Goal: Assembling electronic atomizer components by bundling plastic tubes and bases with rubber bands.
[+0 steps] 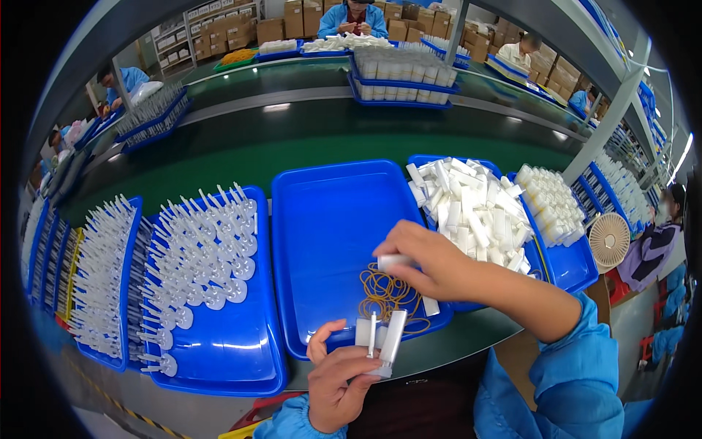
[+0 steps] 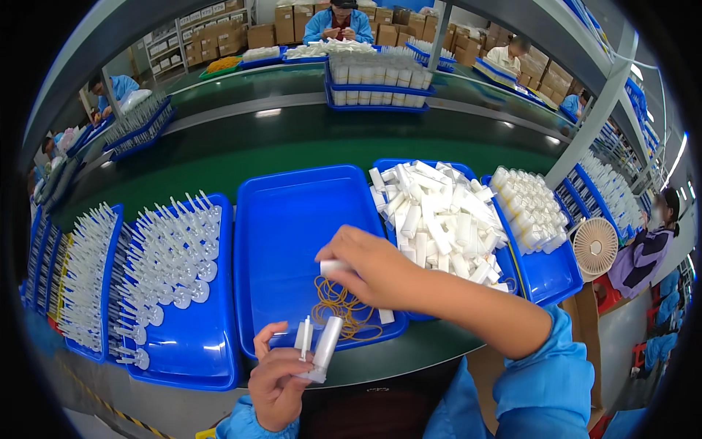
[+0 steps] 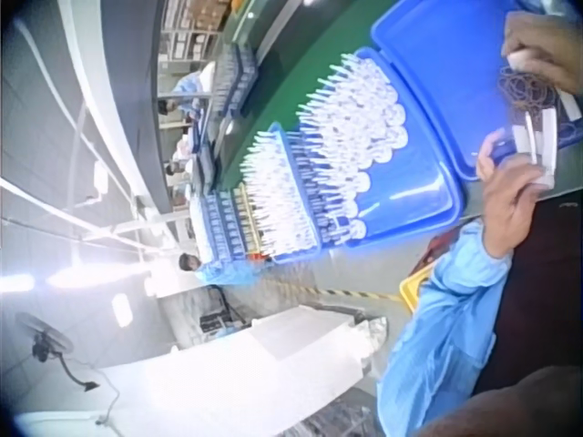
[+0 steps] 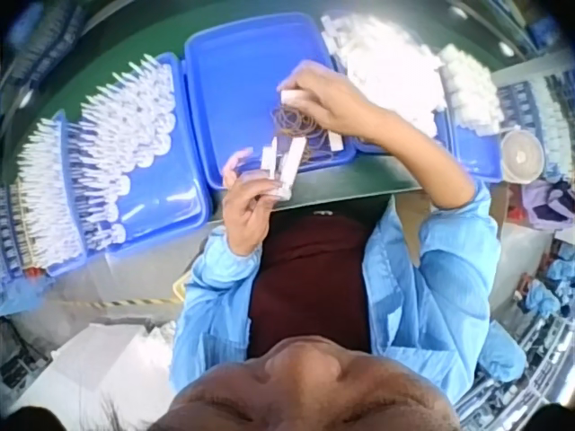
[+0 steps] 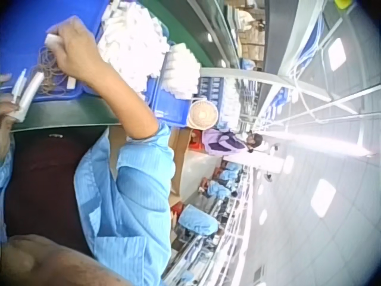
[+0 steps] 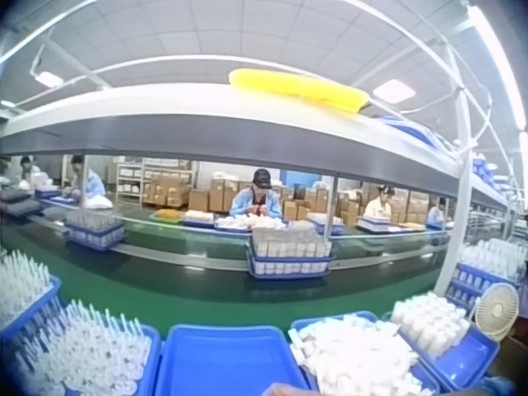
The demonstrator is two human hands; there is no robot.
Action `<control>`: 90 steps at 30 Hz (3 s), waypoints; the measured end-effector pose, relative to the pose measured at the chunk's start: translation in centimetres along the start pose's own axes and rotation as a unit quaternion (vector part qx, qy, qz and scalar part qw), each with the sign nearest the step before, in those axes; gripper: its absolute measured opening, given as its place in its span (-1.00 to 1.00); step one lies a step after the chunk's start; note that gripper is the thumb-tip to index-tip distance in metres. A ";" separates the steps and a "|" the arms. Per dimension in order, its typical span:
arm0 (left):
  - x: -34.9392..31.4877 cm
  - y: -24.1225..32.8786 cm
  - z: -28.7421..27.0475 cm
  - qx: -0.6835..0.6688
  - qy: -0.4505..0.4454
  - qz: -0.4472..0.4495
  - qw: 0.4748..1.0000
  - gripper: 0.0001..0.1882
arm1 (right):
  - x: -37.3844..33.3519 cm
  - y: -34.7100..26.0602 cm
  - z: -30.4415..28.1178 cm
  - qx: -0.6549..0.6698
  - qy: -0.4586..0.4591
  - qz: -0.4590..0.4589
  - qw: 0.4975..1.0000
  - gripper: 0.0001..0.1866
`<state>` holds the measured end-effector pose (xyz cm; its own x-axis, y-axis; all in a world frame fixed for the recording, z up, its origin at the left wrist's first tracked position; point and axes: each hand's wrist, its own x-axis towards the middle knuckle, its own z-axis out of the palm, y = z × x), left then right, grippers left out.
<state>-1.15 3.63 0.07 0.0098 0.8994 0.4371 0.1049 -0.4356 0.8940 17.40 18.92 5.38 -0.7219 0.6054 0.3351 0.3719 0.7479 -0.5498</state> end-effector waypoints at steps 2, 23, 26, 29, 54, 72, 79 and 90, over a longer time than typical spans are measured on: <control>0.1 -0.3 0.0 0.027 -0.024 0.030 0.999 -0.87 | -1.1 -1.4 -0.4 0.128 -0.037 0.024 0.991 -0.68; 0.3 0.0 0.9 0.091 -0.114 0.052 0.988 -0.88 | -3.9 -3.3 -2.3 0.183 -0.104 0.125 0.970 -0.77; 0.5 0.3 1.0 0.105 -0.140 0.075 0.982 -0.88 | -4.2 -4.6 -3.8 0.103 -0.127 0.091 0.982 -0.76; 0.9 1.8 1.3 0.164 -0.142 0.153 0.964 -0.87 | -4.6 -4.2 -4.2 0.263 -0.192 0.134 0.936 -0.78; -0.9 0.3 1.3 -0.421 -0.242 -0.290 0.825 -0.66 | -4.0 -4.2 -1.3 -0.175 -0.028 0.030 0.984 -0.74; 1.3 1.4 1.7 -0.219 0.078 -0.188 0.954 -0.75 | -0.7 -5.0 -2.2 -0.258 0.022 -0.006 0.966 -0.91; 2.4 1.7 0.7 -0.486 -0.090 -0.253 0.832 -0.75 | -2.8 -6.9 -1.6 -0.107 -0.005 0.011 0.994 -0.88; 1.4 2.2 1.9 0.009 -0.139 -0.105 0.985 0.01 | -5.9 -8.5 -1.2 0.486 -0.187 0.103 0.847 -0.65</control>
<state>0.99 3.98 2.45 0.2576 0.9462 0.1959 0.1512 -0.2397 0.9590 19.19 9.39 9.00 -0.9022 0.4311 -0.0118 -0.0115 -0.0513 -0.9986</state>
